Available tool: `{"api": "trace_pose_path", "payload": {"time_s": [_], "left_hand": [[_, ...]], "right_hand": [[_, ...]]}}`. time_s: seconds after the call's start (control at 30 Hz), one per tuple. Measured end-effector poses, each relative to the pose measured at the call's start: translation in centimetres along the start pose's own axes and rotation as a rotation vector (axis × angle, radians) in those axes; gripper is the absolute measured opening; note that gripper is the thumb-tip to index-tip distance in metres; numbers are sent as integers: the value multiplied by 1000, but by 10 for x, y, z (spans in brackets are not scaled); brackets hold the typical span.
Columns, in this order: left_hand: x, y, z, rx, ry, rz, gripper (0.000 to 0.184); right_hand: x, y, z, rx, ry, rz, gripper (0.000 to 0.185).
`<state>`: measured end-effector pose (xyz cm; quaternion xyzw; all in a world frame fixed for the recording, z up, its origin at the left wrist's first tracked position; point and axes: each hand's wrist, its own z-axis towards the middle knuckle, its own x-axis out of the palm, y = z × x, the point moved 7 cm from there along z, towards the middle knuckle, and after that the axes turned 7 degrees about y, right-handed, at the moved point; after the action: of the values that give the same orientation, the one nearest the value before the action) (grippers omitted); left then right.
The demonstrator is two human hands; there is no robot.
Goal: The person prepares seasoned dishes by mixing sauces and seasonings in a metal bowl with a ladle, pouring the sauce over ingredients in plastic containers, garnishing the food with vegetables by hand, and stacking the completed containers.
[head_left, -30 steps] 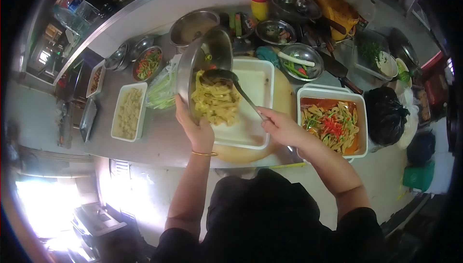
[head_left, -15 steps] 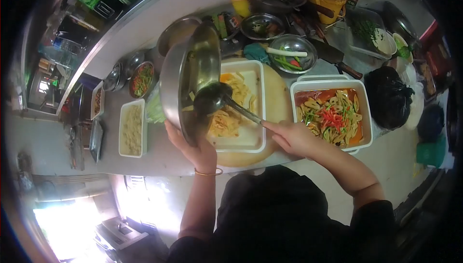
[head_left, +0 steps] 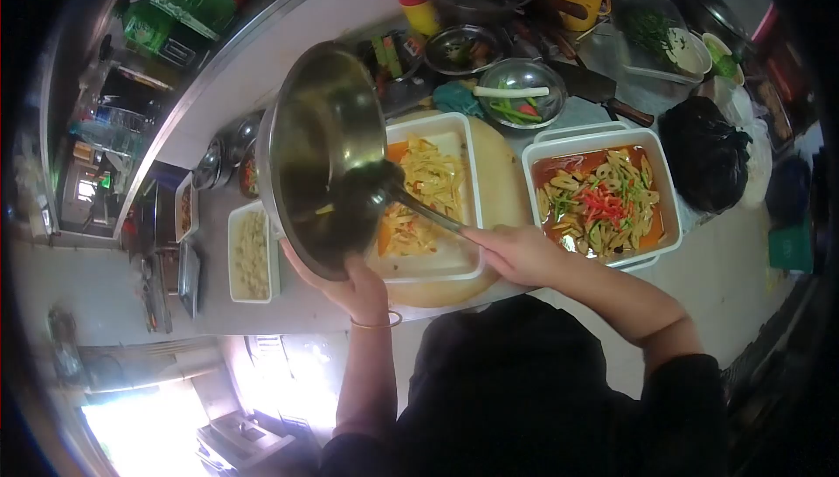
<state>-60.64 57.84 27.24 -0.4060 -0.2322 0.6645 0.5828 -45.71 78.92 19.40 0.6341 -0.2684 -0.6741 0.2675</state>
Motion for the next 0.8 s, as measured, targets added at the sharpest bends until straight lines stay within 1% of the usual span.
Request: {"api": "trace_pose_path", "payload": {"time_s": [0.07, 0.17, 0.2, 0.3, 0.33, 0.43, 0.5, 0.53, 0.57, 0.63, 0.67, 0.73, 0.77, 0.8], "left_hand": [[0, 0, 1, 6, 13, -10, 83], [-2, 3, -3, 46, 6, 23, 79], [-1, 1, -6, 58, 4, 31, 78], [3, -7, -7, 147, 55, 66, 75], [2, -9, -7, 184, 77, 81, 74], [-9, -4, -4, 141, 61, 152, 74], [-14, 1, 0, 146, 50, 118, 75], [-16, 7, 0, 137, 43, 98, 75], [-18, 9, 0, 130, 39, 75, 74], [-10, 7, 5, 107, 31, -82, 74], [-6, 7, 6, 92, 24, -160, 73], [-5, 19, 9, -64, 8, -145, 71], [-7, 25, 12, -140, -12, -134, 70], [-4, 41, 10, -256, -160, -432, 68]], "right_hand": [[-16, -3, -20, 28, 117, -148, 45], [-42, -14, -35, 23, 63, -206, 46], [-48, -10, -35, -3, 4, -194, 47], [-57, 22, -25, -94, 90, -204, 48], [-58, 17, -28, -82, 69, -203, 49], [-58, -3, -45, -33, 30, -234, 50], [-72, -14, -58, 21, 28, -308, 50], [-73, -16, -61, 49, 7, -259, 52], [-73, -12, -60, 40, -63, -236, 53], [-75, 6, -52, 24, -207, -201, 54], [-71, 9, -50, 47, -177, -255, 54], [-59, 14, -44, 79, -111, -357, 54], [-56, 14, -45, 130, -50, -403, 53], [-57, 11, -52, 169, 10, -453, 52]]}}
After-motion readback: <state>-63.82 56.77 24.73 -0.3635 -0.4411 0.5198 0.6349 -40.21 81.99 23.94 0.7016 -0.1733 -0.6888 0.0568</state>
